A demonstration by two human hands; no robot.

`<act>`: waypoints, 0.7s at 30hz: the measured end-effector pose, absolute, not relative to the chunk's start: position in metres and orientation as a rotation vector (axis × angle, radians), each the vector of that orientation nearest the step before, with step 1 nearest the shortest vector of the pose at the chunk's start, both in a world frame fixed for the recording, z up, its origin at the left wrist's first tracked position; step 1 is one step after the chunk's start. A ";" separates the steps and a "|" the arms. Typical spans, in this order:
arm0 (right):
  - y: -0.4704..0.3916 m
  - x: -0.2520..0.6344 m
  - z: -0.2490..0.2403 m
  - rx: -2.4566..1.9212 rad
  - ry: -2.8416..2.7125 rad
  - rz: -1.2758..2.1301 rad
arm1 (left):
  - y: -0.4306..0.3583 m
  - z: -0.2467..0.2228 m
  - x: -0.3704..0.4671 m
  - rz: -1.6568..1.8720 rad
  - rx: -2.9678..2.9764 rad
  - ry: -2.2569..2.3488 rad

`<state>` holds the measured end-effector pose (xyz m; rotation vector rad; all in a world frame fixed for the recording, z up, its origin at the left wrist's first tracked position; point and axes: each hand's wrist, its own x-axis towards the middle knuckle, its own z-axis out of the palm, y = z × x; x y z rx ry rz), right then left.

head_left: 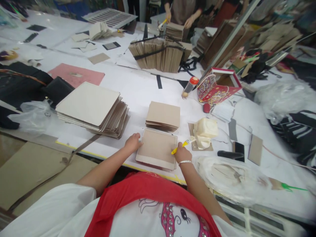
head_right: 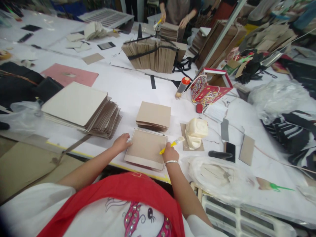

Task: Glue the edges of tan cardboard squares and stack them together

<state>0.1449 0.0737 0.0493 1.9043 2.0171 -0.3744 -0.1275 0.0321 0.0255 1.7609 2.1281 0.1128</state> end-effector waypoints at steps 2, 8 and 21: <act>0.078 0.150 0.067 1.983 2.075 -0.336 | 0.033 0.031 -0.121 0.074 1.992 2.090; 0.093 0.123 0.099 2.256 2.437 -1.171 | 0.025 0.029 -0.082 0.112 2.504 1.520; 0.115 0.117 0.035 2.586 1.722 -2.048 | 0.017 0.019 -0.060 0.026 2.461 1.537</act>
